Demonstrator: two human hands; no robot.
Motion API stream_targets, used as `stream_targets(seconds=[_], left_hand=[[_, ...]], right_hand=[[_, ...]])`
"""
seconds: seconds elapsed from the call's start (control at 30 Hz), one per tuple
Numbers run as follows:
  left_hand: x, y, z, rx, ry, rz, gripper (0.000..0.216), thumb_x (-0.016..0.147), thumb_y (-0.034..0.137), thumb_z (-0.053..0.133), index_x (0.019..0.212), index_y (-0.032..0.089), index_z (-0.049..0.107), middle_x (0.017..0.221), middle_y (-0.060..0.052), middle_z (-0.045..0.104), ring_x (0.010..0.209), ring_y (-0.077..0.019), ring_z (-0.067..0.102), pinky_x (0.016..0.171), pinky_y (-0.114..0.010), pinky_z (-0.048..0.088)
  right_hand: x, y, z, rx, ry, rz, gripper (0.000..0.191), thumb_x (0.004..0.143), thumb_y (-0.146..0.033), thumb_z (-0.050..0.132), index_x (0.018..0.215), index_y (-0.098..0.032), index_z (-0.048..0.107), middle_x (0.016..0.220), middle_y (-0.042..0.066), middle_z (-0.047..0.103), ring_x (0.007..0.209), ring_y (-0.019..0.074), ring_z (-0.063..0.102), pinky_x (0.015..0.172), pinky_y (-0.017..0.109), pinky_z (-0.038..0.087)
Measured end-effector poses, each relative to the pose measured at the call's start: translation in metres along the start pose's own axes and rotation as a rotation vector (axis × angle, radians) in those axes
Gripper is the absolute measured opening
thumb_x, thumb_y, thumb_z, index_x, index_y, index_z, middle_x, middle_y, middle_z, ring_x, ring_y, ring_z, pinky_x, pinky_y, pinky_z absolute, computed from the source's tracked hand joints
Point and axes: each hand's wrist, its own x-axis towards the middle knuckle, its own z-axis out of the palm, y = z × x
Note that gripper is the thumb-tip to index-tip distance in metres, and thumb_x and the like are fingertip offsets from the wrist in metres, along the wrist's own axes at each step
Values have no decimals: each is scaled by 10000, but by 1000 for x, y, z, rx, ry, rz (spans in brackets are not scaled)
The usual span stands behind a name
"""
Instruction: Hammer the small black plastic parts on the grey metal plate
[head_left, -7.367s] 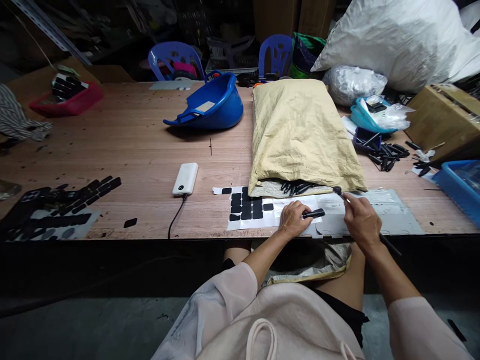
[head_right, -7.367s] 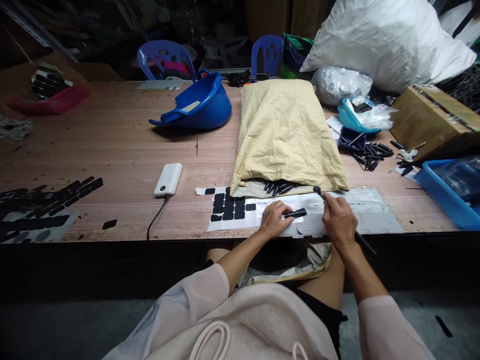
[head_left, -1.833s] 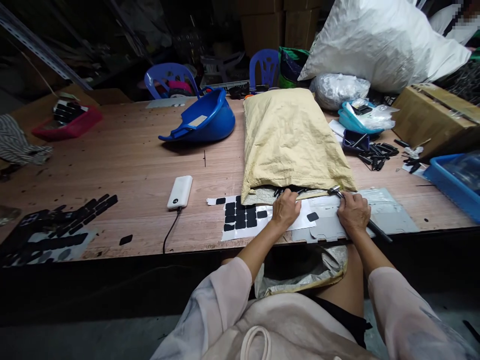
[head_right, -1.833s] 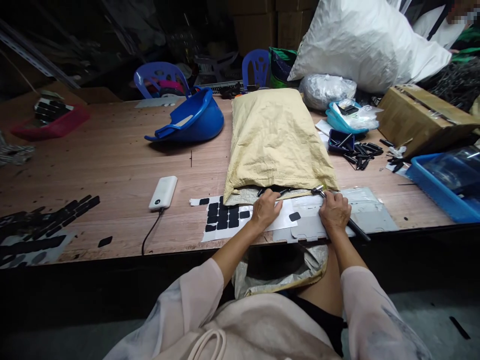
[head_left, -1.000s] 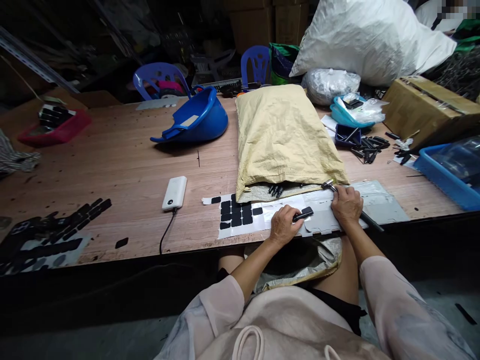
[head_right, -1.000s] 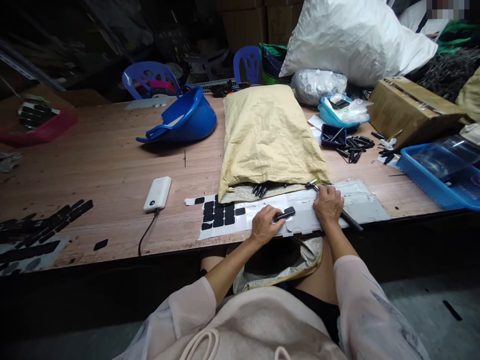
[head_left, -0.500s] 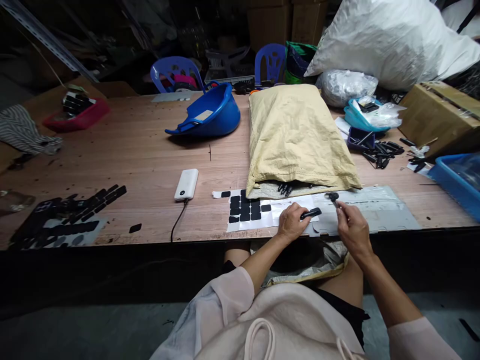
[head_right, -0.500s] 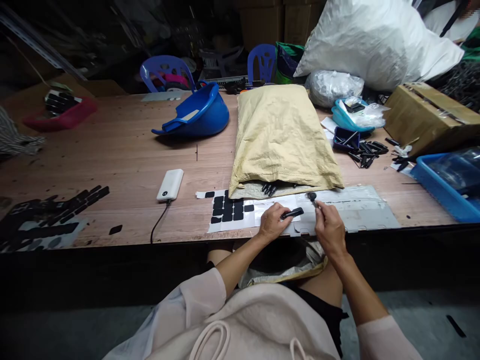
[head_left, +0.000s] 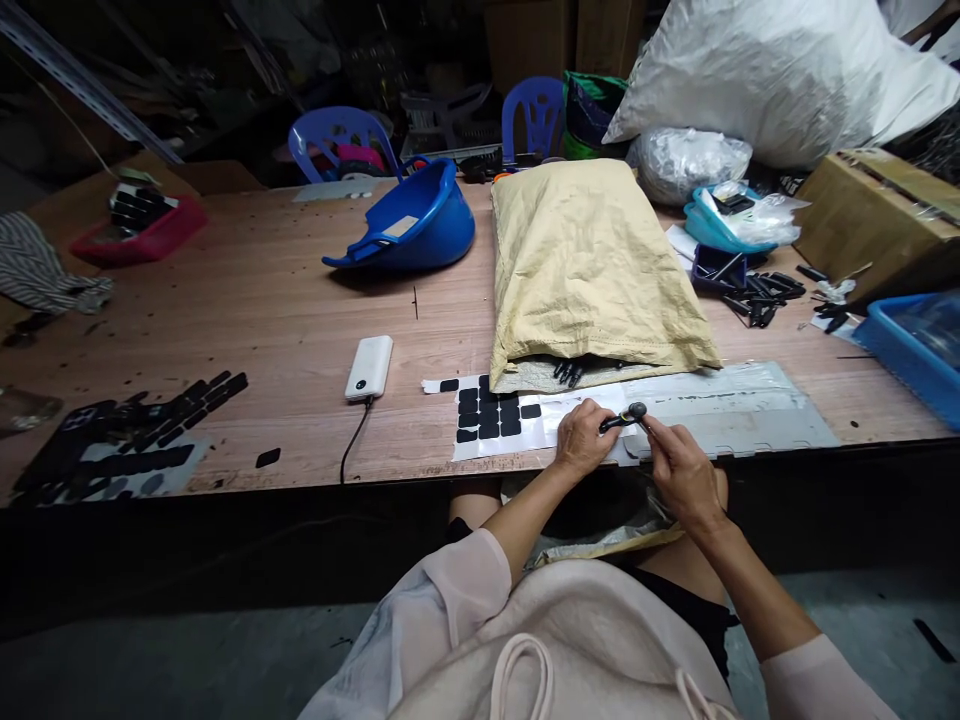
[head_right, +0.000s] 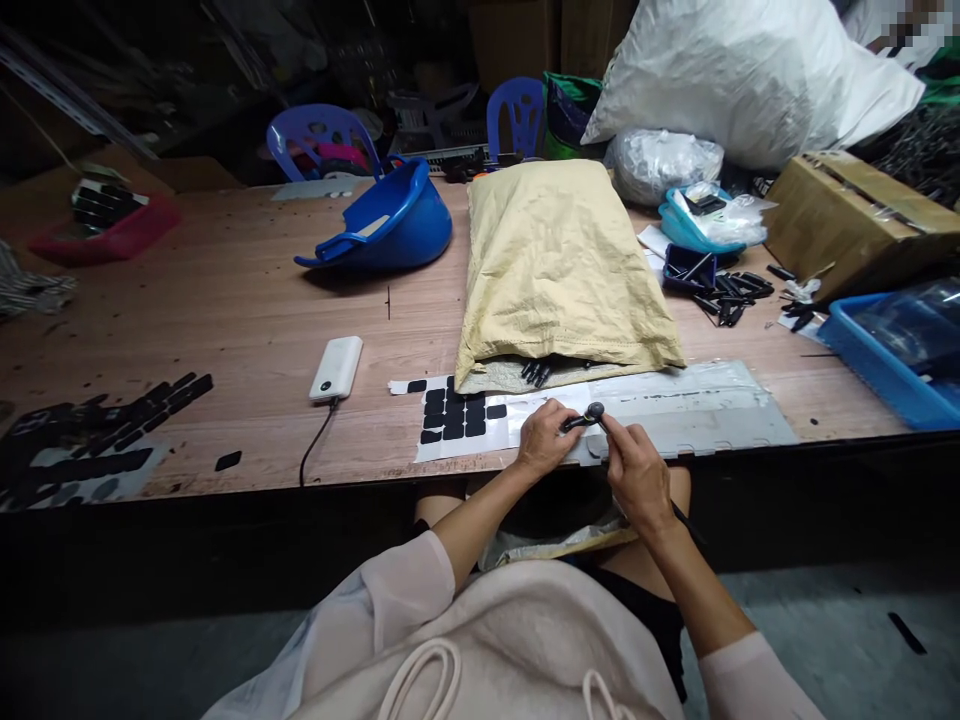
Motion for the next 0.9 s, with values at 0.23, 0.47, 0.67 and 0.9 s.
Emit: stream_targets(seconds=[0.23, 0.47, 0.67, 0.9], left_hand=[[0, 1, 0, 4, -6, -13, 148, 928, 303, 716, 1056, 257, 772, 983, -15, 663, 951, -181, 637, 862, -289, 519], [0, 2, -1, 0, -23, -16, 137, 930, 324, 719, 1044, 266, 767, 996, -20, 672, 972, -188, 641, 869, -291, 522], [1, 1, 3, -15, 0, -5, 133, 910, 282, 731, 1034, 254, 774, 989, -24, 676, 967, -188, 646, 889, -300, 531], [2, 1, 4, -9, 6, 6, 150, 889, 265, 750, 1037, 247, 769, 995, -25, 676, 973, -191, 653, 895, -301, 543]], right_hand=[[-1, -10, -3, 35, 58, -75, 411, 1043, -309, 436, 1361, -265, 693, 974, 68, 702, 889, 182, 655, 749, 271, 465], [2, -1, 5, -30, -5, -59, 417, 1026, -307, 437, 1349, -287, 700, 936, 56, 674, 838, 184, 622, 681, 277, 417], [56, 48, -2, -154, 112, 39, 397, 984, -306, 485, 1305, -251, 711, 988, 97, 655, 934, 230, 583, 772, 317, 417], [93, 103, 16, -332, 91, 160, 361, 963, -287, 524, 1234, -212, 750, 930, 95, 620, 825, 207, 467, 734, 337, 308]])
